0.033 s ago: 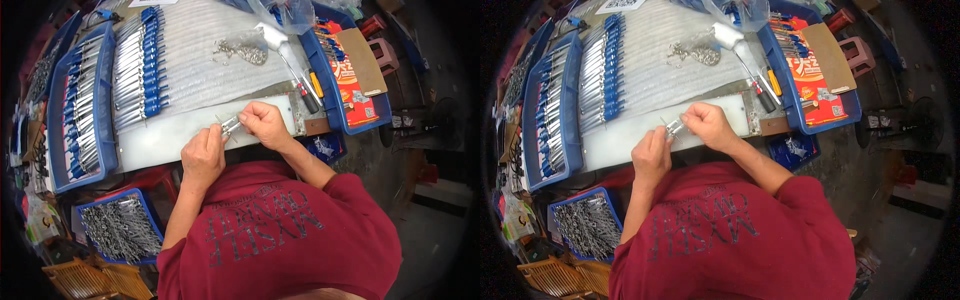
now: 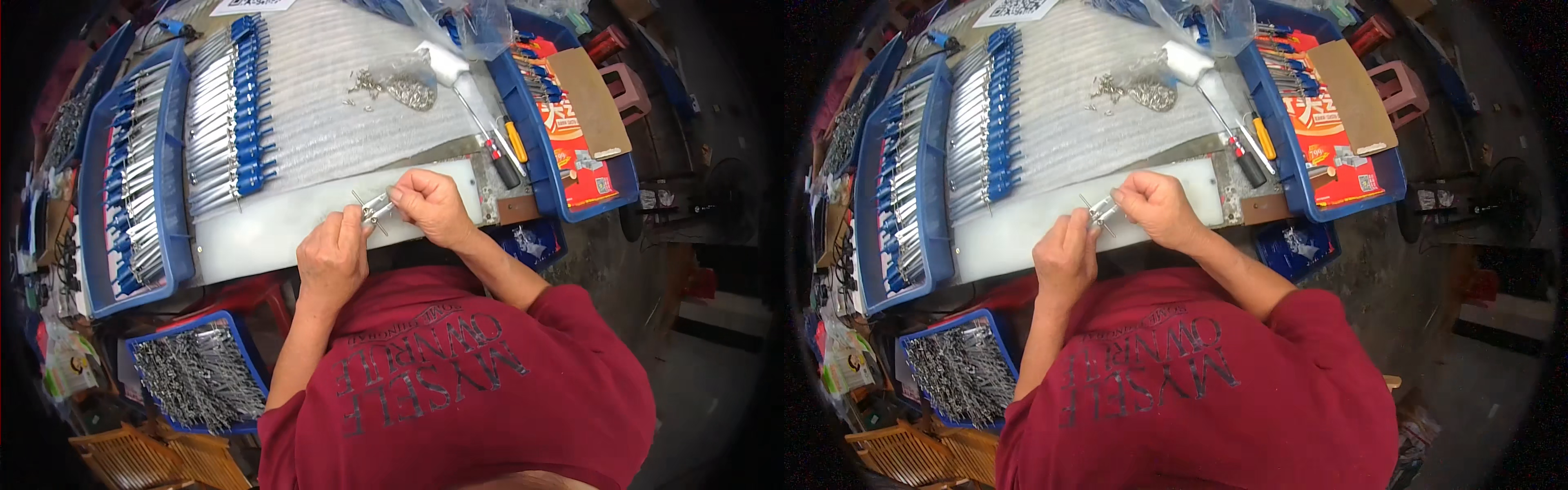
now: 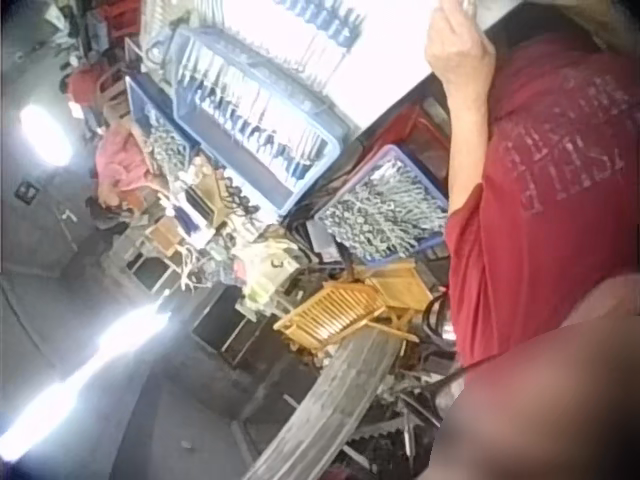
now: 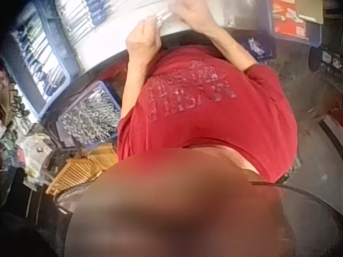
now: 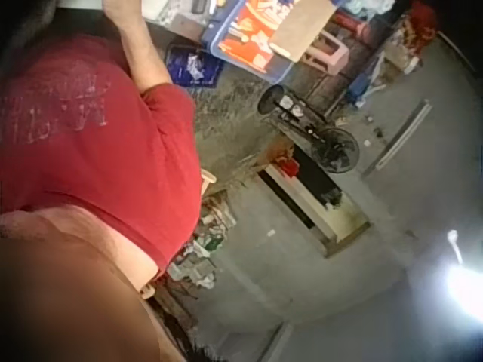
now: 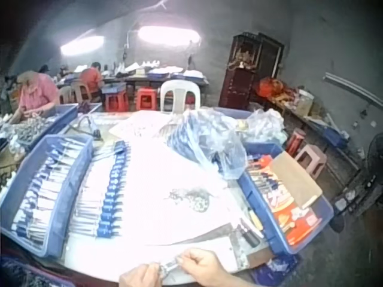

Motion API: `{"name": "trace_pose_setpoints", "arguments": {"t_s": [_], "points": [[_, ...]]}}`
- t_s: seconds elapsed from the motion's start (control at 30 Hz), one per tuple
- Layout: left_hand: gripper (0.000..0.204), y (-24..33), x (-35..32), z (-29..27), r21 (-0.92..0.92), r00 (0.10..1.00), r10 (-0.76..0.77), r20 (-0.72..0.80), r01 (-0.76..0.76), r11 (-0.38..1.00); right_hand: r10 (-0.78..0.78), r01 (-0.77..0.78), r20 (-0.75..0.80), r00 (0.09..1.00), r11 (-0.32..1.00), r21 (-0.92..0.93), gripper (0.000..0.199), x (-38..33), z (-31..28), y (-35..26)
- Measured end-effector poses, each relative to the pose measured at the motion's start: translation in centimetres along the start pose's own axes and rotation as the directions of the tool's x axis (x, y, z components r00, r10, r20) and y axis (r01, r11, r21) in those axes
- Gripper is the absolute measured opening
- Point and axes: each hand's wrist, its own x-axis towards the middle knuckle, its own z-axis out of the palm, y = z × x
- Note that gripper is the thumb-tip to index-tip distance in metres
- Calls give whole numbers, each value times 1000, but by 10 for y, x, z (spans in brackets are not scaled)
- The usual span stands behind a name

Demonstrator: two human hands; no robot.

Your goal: Assembling small hand tools by inserting metal components into plastic handles at a workstation.

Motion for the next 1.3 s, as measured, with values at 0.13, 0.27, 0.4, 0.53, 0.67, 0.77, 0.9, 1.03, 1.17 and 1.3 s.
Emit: {"name": "trace_pose_setpoints", "arguments": {"t_s": [0.13, 0.27, 0.4, 0.53, 0.67, 0.77, 0.9, 1.03, 1.17, 1.3], "points": [[21, -4, 4, 2, -37, 1000, -27, 16, 28, 999, 11, -11, -9, 1000, 994, -107, 18, 6, -3, -2], [20, -14, 11, 6, -19, 1000, -23, 16, 23, 1000, -131, 75, -110, 985, 909, -410, 18, 30, -27, -14], [20, -24, 12, 12, 13, 1000, -11, 8, 11, 1000, -375, 156, -338, 863, 835, -528, 17, 77, -68, -48], [21, -23, 14, 12, 39, 999, -28, 25, 27, 999, -467, 101, -436, 770, 763, -638, 21, 138, -123, -72], [22, -24, 12, 11, 51, 998, -37, 43, 35, 998, -510, -81, -341, 790, 464, -882, 22, 192, -153, -73], [22, -24, 12, 11, 48, 997, -36, 64, 33, 998, -301, -183, -290, 908, 337, -923, 22, 212, -161, -69], [22, -23, 15, 11, 60, 995, -44, 91, 38, 997, -244, -140, -171, 954, 141, -980, 23, 254, -183, -35], [23, -25, 13, 10, 59, 994, -47, 103, 41, 997, -361, -56, -106, 926, 147, -988, 25, 262, -177, -24], [25, -28, 12, 13, 91, 994, -15, 108, 5, 996, -137, -41, -47, 989, 42, -998, 29, 262, -168, -36], [25, -27, 15, 12, 78, 995, -4, 103, -4, 997, -73, 55, 55, 996, -5, -998, 27, 275, -191, -26]]}}
